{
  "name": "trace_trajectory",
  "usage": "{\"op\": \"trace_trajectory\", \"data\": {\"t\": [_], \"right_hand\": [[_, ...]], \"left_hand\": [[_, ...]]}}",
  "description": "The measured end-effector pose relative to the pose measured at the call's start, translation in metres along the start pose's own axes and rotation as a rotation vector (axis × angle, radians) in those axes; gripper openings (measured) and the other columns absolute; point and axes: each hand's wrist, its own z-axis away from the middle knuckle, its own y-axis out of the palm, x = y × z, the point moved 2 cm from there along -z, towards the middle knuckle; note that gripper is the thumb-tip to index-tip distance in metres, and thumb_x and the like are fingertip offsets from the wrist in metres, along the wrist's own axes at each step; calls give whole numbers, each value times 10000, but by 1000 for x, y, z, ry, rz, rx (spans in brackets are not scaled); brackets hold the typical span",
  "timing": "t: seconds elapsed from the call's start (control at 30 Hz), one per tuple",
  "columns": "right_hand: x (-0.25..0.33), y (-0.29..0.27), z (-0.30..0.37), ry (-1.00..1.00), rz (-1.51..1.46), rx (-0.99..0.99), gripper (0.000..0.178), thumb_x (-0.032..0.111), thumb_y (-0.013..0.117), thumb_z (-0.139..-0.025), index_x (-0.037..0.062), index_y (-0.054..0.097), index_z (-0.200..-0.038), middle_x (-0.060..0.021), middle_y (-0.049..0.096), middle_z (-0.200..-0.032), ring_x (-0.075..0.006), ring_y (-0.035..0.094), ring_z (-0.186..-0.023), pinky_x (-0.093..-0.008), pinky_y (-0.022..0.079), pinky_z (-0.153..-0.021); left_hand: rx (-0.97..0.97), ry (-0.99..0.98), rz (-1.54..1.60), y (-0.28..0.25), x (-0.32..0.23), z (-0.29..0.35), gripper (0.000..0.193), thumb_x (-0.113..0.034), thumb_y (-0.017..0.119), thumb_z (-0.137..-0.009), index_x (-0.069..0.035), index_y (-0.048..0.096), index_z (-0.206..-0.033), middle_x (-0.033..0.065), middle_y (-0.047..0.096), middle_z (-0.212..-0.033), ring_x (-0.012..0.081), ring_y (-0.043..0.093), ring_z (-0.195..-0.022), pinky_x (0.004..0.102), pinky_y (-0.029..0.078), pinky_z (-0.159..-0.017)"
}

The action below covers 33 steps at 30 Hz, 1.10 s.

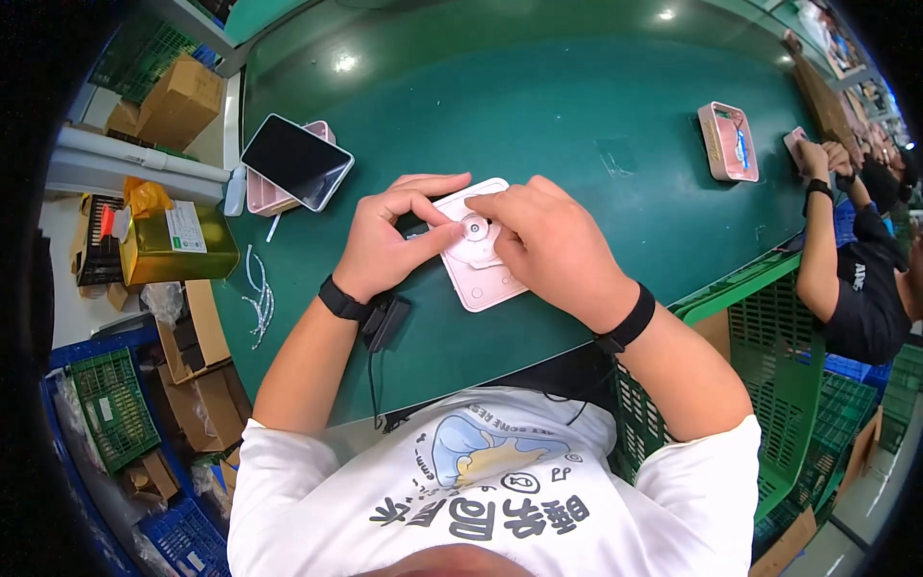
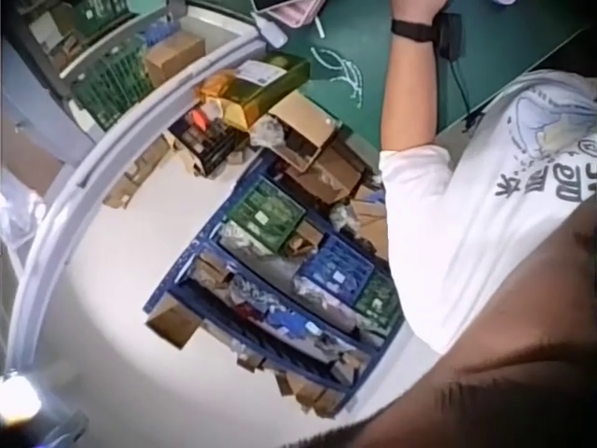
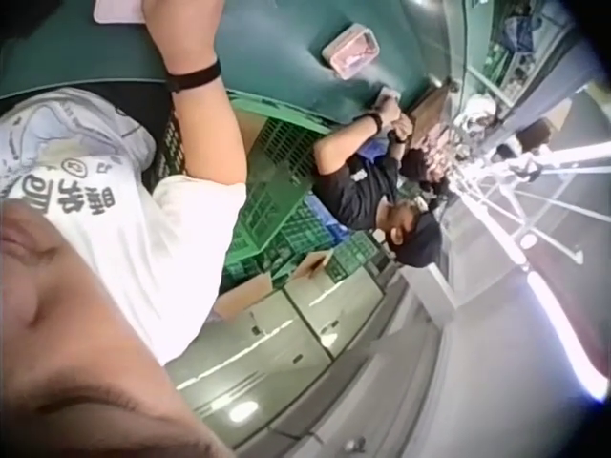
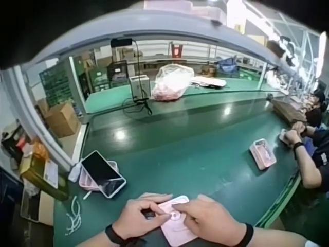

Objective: The person takes a pink device from a green crate, places it on the table, and inserts a white component into it. They then thread a white cord through the device, press a small white part into place, and return the assembled unit to the crate.

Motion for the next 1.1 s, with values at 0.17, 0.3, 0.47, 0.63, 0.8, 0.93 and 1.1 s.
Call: {"op": "trace_trajectory", "data": {"t": [0.17,0.3,0.47,0.63,0.8,0.93,1.1], "right_hand": [[1,-3,-2,-89,77,60,393,-88,729,-863,79,834,-1203,-72,754,-1003,-299,663,-901,-403,582,-837],[4,-2,0,-118,111,56,387,-84,738,-859,82,833,-1195,-69,754,-1070,-301,666,-923,-408,581,-847],[8,-2,-1,-162,202,74,388,-71,744,-860,78,827,-1208,-70,752,-1139,-313,668,-942,-433,572,-896],[15,-1,2,-213,248,39,275,-38,755,-892,64,802,-1143,-89,737,-1109,-323,663,-960,-462,553,-917],[21,-3,2,-97,171,72,147,46,810,-905,64,753,-1039,-98,713,-1080,-327,656,-976,-465,537,-897],[34,5,2,26,140,105,219,126,885,-871,65,700,-971,-111,694,-1092,-322,656,-986,-465,525,-882],[39,20,7,83,150,-30,246,144,924,-826,67,738,-969,-123,687,-1138,-321,658,-993,-454,538,-926]], "left_hand": [[24,58,-33,-3,9,0,101,-92,897,-917,-50,815,-876,155,826,-1396,302,727,-1298,454,548,-1145],[-34,-18,76,0,9,-1,45,-87,853,-951,-64,814,-957,142,822,-1387,313,723,-1285,456,539,-1150],[-24,23,-74,3,2,-3,96,-92,825,-974,-72,809,-1067,128,821,-1351,324,715,-1284,451,531,-1155],[-24,17,-86,8,5,-2,100,-106,828,-978,-69,816,-1070,116,825,-1335,318,714,-1266,453,537,-1142],[9,-37,-128,10,6,-5,122,-121,831,-1011,-81,832,-1126,92,816,-1364,265,695,-1292,431,515,-1168],[40,-49,-102,9,7,-6,122,-127,826,-1017,-85,835,-1131,83,819,-1345,270,687,-1287,431,513,-1160],[61,-40,-110,9,8,-8,127,-152,822,-1026,-91,835,-1137,74,810,-1354,275,674,-1292,432,504,-1164]]}}
